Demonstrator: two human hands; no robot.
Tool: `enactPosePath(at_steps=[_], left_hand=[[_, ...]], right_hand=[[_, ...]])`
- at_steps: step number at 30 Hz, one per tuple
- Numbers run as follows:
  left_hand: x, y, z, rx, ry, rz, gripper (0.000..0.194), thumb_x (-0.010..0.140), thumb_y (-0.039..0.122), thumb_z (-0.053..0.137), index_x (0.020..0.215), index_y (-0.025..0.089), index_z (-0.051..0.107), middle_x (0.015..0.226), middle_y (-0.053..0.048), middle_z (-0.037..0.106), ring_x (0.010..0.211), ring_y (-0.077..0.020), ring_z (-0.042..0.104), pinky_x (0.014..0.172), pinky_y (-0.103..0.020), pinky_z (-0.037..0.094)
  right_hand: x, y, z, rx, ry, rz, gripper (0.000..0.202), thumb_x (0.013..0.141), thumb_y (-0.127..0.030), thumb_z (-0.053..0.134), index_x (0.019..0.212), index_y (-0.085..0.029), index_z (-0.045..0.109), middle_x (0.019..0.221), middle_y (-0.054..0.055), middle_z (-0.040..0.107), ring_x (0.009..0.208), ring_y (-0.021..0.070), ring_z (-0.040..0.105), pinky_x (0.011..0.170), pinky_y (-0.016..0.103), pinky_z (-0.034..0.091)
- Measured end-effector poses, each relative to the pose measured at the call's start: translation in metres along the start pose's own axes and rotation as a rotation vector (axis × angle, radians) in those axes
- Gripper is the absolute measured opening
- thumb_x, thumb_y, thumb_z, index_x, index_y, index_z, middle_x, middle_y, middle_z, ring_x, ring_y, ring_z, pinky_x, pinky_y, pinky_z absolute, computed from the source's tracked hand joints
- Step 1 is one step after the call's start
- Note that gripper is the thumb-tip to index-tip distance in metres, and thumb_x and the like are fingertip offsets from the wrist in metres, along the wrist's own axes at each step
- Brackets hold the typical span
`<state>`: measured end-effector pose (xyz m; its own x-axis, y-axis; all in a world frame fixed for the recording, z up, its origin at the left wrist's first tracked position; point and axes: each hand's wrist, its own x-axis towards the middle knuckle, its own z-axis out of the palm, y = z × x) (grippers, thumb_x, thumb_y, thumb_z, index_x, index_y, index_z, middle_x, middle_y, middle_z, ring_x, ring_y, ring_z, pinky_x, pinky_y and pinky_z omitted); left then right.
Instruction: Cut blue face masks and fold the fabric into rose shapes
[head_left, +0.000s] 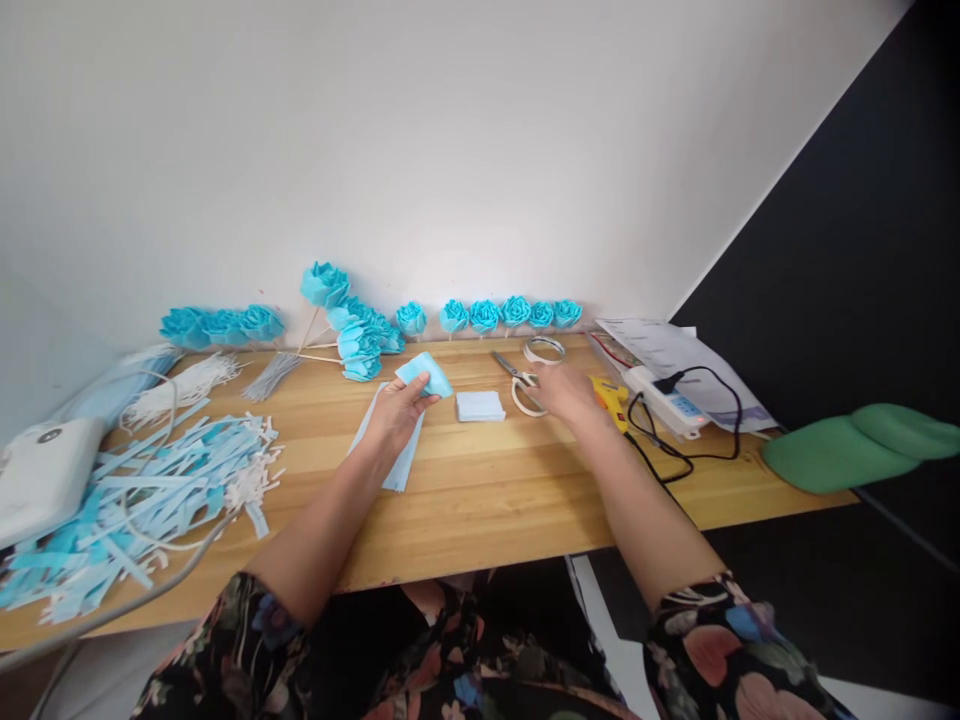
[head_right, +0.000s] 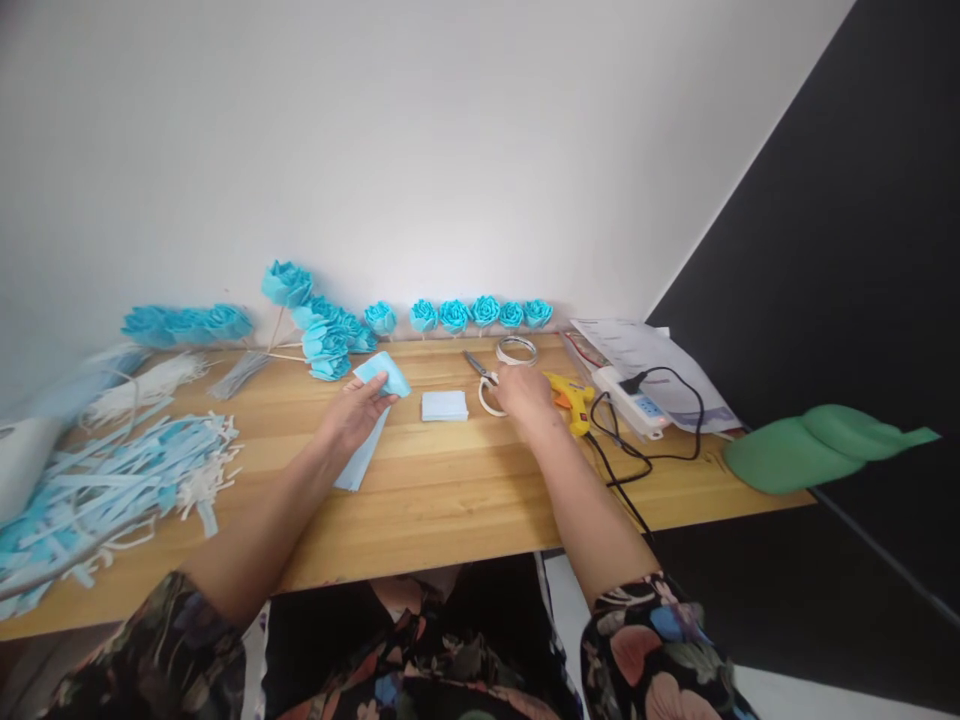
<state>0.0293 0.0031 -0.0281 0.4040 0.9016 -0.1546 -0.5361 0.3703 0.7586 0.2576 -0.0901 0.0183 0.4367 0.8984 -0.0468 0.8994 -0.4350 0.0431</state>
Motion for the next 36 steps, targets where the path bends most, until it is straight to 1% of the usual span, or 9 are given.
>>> enactPosePath(at_steps=[8, 11, 15, 19, 22, 25, 28, 31, 36], left_hand=[[-0.002, 0.008, 0.005, -0.093, 0.026, -0.061, 0.007, 0.077, 0.006, 0.071, 0.079, 0.012, 0.067, 0.071, 0.0, 0.072, 0.06, -0.01, 0.066, 0.055, -0.02, 0.055], [-0.001, 0.011, 0.004, -0.153, 0.026, -0.06, 0.008, 0.082, 0.006, 0.067, 0.079, 0.013, 0.065, 0.069, 0.001, 0.071, 0.059, -0.0092, 0.066, 0.056, -0.02, 0.055], [-0.001, 0.015, 0.004, -0.199, 0.031, -0.083, 0.008, 0.081, 0.007, 0.069, 0.079, 0.013, 0.064, 0.068, 0.002, 0.07, 0.059, -0.0084, 0.066, 0.059, -0.019, 0.056], [-0.001, 0.018, 0.005, -0.222, 0.046, -0.097, 0.009, 0.083, 0.007, 0.066, 0.079, 0.014, 0.063, 0.069, 0.002, 0.07, 0.059, -0.0078, 0.066, 0.058, -0.017, 0.055], [0.0, 0.02, 0.004, -0.245, 0.056, -0.095, 0.01, 0.084, 0.006, 0.065, 0.079, 0.015, 0.064, 0.07, 0.002, 0.071, 0.059, -0.0073, 0.066, 0.057, -0.017, 0.055], [0.001, 0.023, 0.003, -0.269, 0.09, -0.102, 0.01, 0.083, 0.006, 0.067, 0.079, 0.015, 0.064, 0.071, 0.003, 0.071, 0.06, -0.0067, 0.066, 0.057, -0.016, 0.055], [0.001, 0.025, 0.004, -0.296, 0.114, -0.11, 0.011, 0.083, 0.006, 0.067, 0.078, 0.015, 0.064, 0.07, 0.003, 0.07, 0.06, -0.0061, 0.065, 0.058, -0.015, 0.054], [0.0, 0.027, 0.006, -0.312, 0.122, -0.108, 0.011, 0.083, 0.006, 0.067, 0.077, 0.015, 0.064, 0.071, 0.003, 0.07, 0.061, -0.0059, 0.066, 0.058, -0.015, 0.054], [-0.003, 0.027, 0.009, -0.336, 0.126, -0.13, 0.013, 0.087, 0.007, 0.062, 0.077, 0.013, 0.063, 0.069, 0.002, 0.069, 0.059, -0.0064, 0.066, 0.057, -0.015, 0.055]], right_hand=[[0.006, -0.005, 0.015, 0.068, 0.056, -0.019, 0.041, 0.086, -0.03, 0.053, 0.121, -0.01, 0.06, 0.111, 0.023, 0.069, 0.102, 0.0341, 0.067, 0.081, 0.04, 0.05], [0.011, 0.011, 0.018, 0.381, 0.142, 0.032, 0.048, 0.081, -0.033, 0.06, 0.127, -0.018, 0.059, 0.108, 0.014, 0.072, 0.1, 0.0303, 0.068, 0.086, 0.041, 0.05], [0.008, 0.023, 0.017, 1.095, 0.18, 0.031, 0.063, 0.072, -0.037, 0.072, 0.13, -0.02, 0.055, 0.095, 0.005, 0.071, 0.085, 0.0193, 0.067, 0.077, 0.033, 0.054], [-0.008, 0.009, 0.009, 1.611, 0.019, -0.105, 0.059, 0.069, -0.05, 0.076, 0.119, -0.024, 0.061, 0.088, 0.001, 0.067, 0.075, 0.0149, 0.066, 0.074, 0.032, 0.057], [-0.017, -0.007, 0.0, 1.752, -0.14, -0.218, 0.052, 0.074, -0.053, 0.073, 0.116, -0.025, 0.061, 0.086, 0.001, 0.065, 0.077, 0.0149, 0.066, 0.081, 0.036, 0.057], [-0.02, -0.018, -0.01, 1.718, -0.237, -0.37, 0.053, 0.08, -0.059, 0.065, 0.119, -0.024, 0.058, 0.091, 0.004, 0.066, 0.084, 0.0188, 0.067, 0.085, 0.041, 0.056], [-0.02, -0.026, -0.019, 1.649, -0.356, -0.525, 0.066, 0.085, -0.073, 0.041, 0.125, -0.022, 0.054, 0.101, 0.011, 0.066, 0.089, 0.0228, 0.067, 0.081, 0.042, 0.055], [-0.02, -0.032, -0.024, 1.559, -0.504, -0.597, 0.072, 0.089, -0.073, 0.024, 0.124, -0.018, 0.053, 0.096, 0.014, 0.066, 0.084, 0.0239, 0.066, 0.076, 0.041, 0.053], [-0.023, -0.039, -0.006, 1.498, -0.78, -0.652, 0.073, 0.075, -0.08, 0.045, 0.109, -0.016, 0.056, 0.072, 0.008, 0.063, 0.062, 0.0222, 0.062, 0.064, 0.038, 0.051]])
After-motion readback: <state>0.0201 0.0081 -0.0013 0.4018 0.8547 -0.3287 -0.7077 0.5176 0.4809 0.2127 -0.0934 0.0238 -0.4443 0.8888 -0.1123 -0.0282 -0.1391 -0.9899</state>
